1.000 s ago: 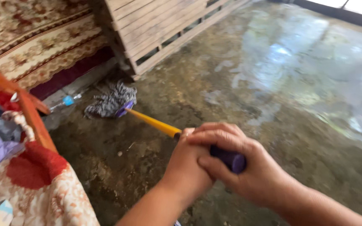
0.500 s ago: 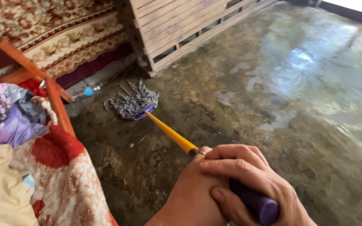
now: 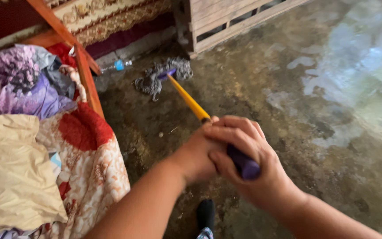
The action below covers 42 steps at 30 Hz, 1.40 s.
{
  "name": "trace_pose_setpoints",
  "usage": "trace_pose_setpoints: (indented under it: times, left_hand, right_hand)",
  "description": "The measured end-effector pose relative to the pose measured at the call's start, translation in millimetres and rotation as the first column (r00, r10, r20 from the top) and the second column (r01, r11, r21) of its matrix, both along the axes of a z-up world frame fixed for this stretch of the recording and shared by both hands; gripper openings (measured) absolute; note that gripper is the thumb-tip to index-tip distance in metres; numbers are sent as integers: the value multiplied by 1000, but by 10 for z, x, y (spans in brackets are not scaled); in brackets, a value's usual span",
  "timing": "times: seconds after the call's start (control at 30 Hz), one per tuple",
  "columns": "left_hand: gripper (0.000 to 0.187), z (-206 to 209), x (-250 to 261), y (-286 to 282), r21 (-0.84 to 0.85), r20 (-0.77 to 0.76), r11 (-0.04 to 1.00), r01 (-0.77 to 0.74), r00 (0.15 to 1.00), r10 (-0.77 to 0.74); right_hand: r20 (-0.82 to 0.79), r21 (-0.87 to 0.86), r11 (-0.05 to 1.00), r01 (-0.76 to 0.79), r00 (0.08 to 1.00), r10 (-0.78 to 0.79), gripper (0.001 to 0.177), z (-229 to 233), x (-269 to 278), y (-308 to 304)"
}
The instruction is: The person uses a string mop with a yellow handle to clean a wet concrete floor. They push and pull the mop across the surface, moving around a wooden pallet and a bed frame.
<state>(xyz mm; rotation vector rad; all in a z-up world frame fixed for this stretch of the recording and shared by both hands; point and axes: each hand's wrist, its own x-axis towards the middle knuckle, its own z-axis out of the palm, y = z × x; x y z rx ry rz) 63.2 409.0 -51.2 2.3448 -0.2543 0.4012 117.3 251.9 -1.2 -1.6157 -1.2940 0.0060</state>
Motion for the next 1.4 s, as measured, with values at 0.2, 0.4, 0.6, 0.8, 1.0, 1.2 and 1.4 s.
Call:
trace_pose_setpoints:
  times: [0.2,0.4,0.6,0.8,1.0,1.2,1.4]
  left_hand:
    - [31,-212,508,651,-726,-556,538,-428,826,-95]
    - [24,37,628,653,-514,-542,786,-344,840,14]
    - [25,248,356,-71,-662,-81,749,-26,996,-36]
    - [52,123,-26,-1196,-422,177,864,-275,910,376]
    - [29,-44,23,-1510,-125,-44,879,-459,888,458]
    - [51,-55,69,-2354,-173,119,909,-380,908,402]
    - [43,119,106,-3172,-387,-47,881,-273,960,277]
  right_hand:
    - [-42,23,1000,-6,999,7,37,-270,297,657]
    - [-69,-26,1000,7,998,-8,38,-167,471,663]
    - [-102,-40,999,22,994,-26,34,23,310,57]
    - [-74,-93,995,38,996,-45,30,320,37,-955]
    - [-188,-107,993,55,979,-75,21,557,-328,-1923]
    - [-379,-335,929,160,879,-289,16,835,-469,-2831]
    - [-78,-175,953,246,962,-262,8,1040,-636,-3420]
